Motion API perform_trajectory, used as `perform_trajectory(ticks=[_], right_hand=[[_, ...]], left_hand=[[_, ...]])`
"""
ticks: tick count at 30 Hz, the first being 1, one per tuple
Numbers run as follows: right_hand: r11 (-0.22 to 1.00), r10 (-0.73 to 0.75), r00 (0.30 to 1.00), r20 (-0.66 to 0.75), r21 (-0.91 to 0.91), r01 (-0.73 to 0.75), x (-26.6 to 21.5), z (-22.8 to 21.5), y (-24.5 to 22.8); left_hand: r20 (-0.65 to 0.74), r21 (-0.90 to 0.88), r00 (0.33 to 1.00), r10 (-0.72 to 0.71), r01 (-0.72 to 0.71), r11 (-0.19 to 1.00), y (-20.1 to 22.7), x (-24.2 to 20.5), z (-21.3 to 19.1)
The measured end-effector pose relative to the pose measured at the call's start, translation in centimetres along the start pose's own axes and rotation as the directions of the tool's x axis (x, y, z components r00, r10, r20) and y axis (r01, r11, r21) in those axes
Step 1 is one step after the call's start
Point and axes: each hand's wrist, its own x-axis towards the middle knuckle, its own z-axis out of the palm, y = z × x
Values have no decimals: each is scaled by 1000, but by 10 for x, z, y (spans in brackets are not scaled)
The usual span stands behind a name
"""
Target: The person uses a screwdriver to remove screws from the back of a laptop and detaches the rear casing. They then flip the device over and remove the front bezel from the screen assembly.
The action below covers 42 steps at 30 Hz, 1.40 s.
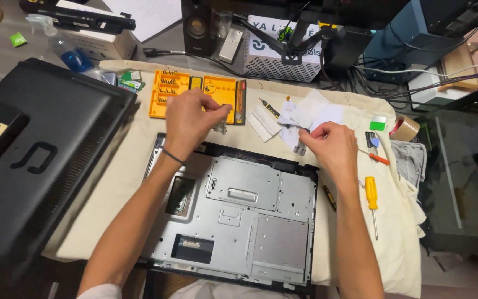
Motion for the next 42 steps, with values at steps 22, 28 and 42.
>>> perform_trajectory(ticks=[22, 28, 42], right_hand=[[1000, -8, 1000, -13, -18, 8, 183, 119, 8], [997, 1, 1000, 4, -84, 0, 203, 141, 16], [984, -165, 986, -28, -75, 162, 149, 110, 54]], left_hand=[[137, 436, 988, -71, 5, 900, -40, 153, 217], [132, 498, 990, -59, -15, 867, -62, 161, 236], [225, 384, 967, 116, -197, 902, -81, 117, 171]])
